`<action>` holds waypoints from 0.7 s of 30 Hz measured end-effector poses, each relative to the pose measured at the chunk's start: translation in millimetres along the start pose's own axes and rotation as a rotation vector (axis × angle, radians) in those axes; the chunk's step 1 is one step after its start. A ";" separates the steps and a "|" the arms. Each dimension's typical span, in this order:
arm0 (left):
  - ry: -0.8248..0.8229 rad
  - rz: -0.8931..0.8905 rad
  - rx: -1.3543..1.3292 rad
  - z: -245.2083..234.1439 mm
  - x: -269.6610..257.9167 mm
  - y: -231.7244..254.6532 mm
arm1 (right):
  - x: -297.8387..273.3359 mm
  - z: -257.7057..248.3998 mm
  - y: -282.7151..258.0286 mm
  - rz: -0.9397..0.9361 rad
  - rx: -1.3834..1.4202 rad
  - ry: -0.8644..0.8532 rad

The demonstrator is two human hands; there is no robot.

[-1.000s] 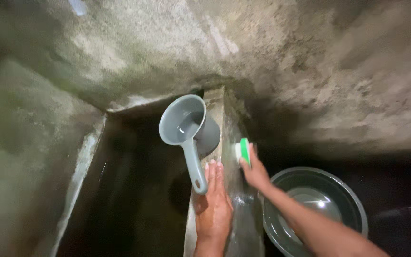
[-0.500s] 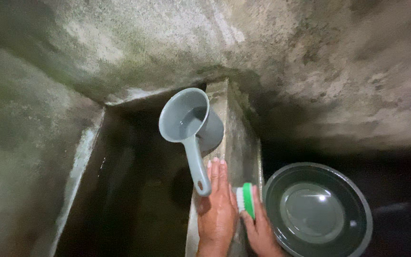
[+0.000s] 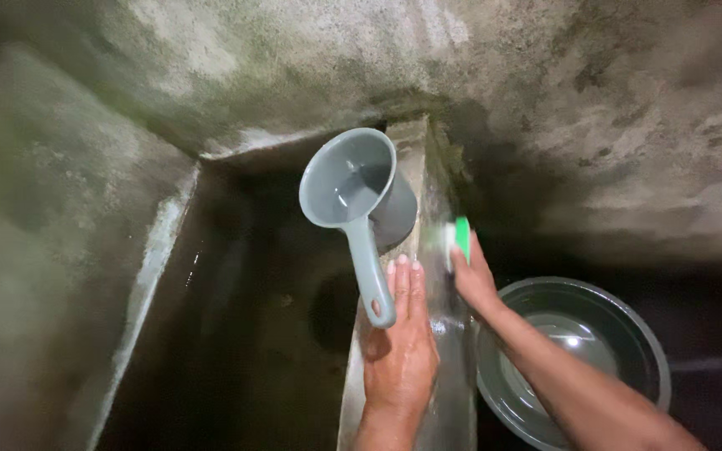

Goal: The person scrubs a concrete ledge with a green and white brush while repeatedly pouring water from a gray plastic jug to rinse the area. The person also uses their hand to wipe the ledge during the process.

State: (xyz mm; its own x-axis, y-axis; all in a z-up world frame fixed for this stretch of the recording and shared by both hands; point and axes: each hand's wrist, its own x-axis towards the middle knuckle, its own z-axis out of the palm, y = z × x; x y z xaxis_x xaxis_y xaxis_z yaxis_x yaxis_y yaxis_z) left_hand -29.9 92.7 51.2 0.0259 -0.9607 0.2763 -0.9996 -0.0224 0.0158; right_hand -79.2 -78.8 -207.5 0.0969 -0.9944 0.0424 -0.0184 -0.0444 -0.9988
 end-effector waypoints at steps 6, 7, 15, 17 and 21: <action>-0.025 0.084 0.022 -9.7 5.2 3.5 | -8.7 -8.1 -48.0 -0.152 0.020 0.008; -0.035 0.076 0.002 -10.8 5.1 3.2 | -11.5 -4.2 -29.2 -0.163 -0.019 0.028; -0.086 0.012 -0.107 -7.0 5.6 -0.4 | -144.6 -4.1 178.4 1.102 0.155 -0.363; -0.091 0.021 -0.126 -5.6 5.3 -1.2 | -128.5 0.0 192.7 0.888 0.058 -0.357; -0.012 0.039 -0.093 -4.9 4.5 -1.3 | -32.7 0.3 156.0 0.498 -0.153 -0.256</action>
State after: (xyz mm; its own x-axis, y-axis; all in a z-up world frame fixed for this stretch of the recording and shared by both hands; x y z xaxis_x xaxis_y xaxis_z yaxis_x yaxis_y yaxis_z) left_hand -28.4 89.8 57.1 -0.0135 -0.9635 0.2674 -0.9947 0.0401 0.0942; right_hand -84.9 -53.2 -364.7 0.2767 -0.8448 -0.4581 -0.2654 0.3910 -0.8813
